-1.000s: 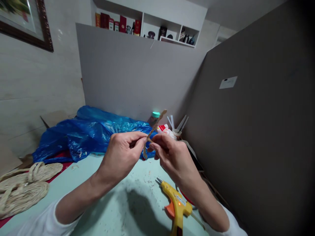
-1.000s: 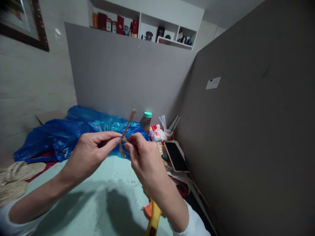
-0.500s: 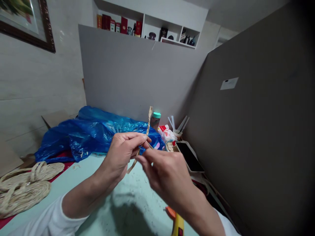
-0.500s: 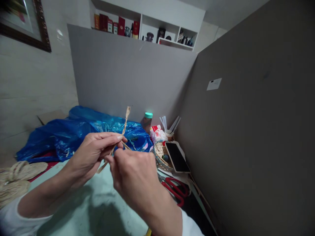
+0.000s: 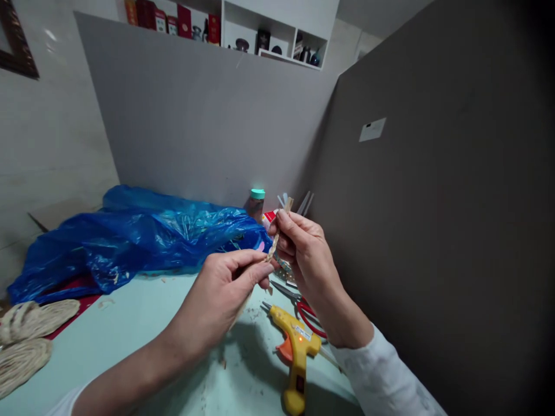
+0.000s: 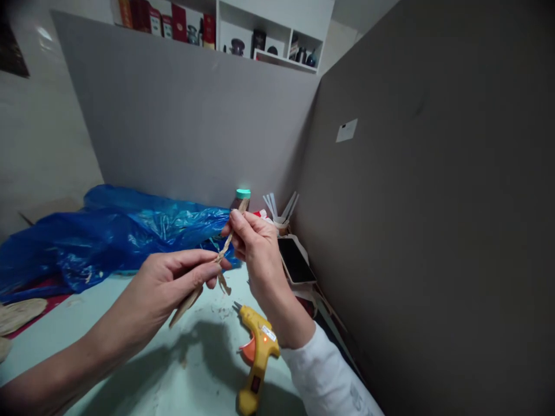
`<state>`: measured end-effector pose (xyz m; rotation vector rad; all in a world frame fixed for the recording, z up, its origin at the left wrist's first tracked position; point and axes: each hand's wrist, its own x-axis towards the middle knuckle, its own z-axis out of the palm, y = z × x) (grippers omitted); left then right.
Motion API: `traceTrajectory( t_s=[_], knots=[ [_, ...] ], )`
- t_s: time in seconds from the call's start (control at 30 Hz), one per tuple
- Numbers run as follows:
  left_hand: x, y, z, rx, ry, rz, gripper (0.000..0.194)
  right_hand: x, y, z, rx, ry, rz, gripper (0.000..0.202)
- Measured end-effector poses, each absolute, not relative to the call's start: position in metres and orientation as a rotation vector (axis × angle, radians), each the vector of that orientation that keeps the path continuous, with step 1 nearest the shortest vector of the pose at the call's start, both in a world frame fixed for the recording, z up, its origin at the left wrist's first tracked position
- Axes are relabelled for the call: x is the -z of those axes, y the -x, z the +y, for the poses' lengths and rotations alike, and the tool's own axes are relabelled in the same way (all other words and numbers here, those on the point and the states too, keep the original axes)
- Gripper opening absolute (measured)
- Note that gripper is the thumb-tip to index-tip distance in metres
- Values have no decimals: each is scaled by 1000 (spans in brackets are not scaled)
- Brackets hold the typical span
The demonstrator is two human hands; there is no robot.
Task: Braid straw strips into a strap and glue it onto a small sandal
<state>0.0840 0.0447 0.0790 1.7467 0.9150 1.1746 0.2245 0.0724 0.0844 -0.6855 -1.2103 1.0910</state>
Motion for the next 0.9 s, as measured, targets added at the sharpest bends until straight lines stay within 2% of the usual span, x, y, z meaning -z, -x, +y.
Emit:
traceTrajectory(
  t_s=[0.43, 0.7, 0.8, 0.9],
  knots=[
    [-57, -87, 48, -1225, -1605, 926, 29, -67, -217, 87, -1242, 548, -1000, 28],
    [-68, -77, 54, -1286, -1438, 857, 25, -60, -219, 79, -1301, 608, -1297, 20],
    [-65, -80, 57, -1277, -1365, 829, 17, -49, -219, 66, -1289, 662, -1451, 13],
    [-57, -84, 59, -1233, -1431, 857, 18, -40, -221, 55, -1238, 760, -1471, 16]
  ],
)
